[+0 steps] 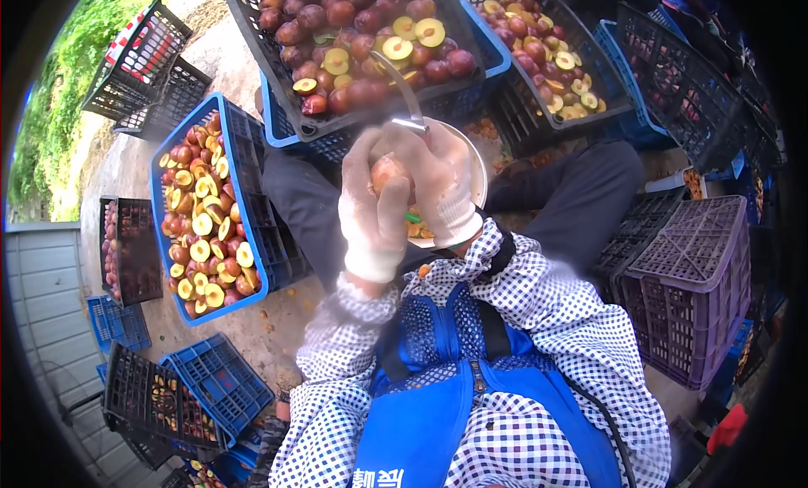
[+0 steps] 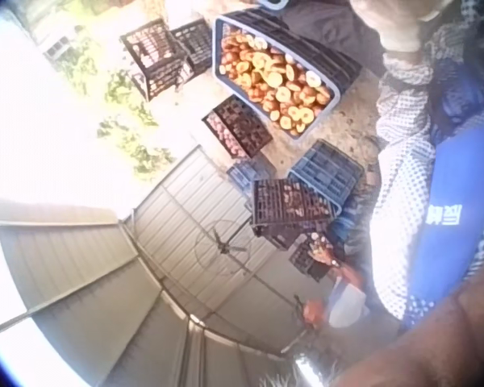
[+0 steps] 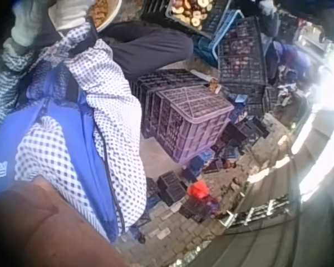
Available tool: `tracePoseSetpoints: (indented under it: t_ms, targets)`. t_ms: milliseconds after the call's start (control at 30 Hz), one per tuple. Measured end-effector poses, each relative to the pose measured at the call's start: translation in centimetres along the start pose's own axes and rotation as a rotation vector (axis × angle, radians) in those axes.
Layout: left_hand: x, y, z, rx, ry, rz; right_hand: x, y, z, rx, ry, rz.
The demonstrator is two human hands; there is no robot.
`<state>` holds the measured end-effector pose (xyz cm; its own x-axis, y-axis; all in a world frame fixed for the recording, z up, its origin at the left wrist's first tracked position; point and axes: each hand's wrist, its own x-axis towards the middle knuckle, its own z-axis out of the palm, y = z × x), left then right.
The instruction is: The recorder is pitting plums using a knife and placing the halves into a bucket while surrounded by crates of plums.
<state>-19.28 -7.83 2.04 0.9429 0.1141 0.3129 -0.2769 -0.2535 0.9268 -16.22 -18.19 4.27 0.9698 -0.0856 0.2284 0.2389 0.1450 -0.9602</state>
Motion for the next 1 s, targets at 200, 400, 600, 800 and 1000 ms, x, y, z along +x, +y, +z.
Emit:
tracePoseSetpoints:
  t_ms: [200,400,600,800,1000]
  targets:
    - [-0.3,-1.1,2.8,0.141,0.192,0.176,-0.4,0.6,-0.6,-0.148,0.066,-0.121]
    - [-0.7,-1.3,2.9,-0.087,0.144,0.038,-0.7,0.4,-0.4,-0.030,0.060,-0.050]
    - [-0.2,-0.1,2.8,-0.863,0.168,-0.591,0.6,1.4,-1.5,-0.291,-0.046,-0.444]
    - [-0.7,-1.6,0.5,-1.252,-0.307,-0.881,1.6,1.7,-3.2,-0.218,-0.220,-0.203]
    - [-1.9,-1.3,1.2,-1.019,-0.175,-0.747,1.3,3.0,-3.7,-0.283,-0.228,-0.200]
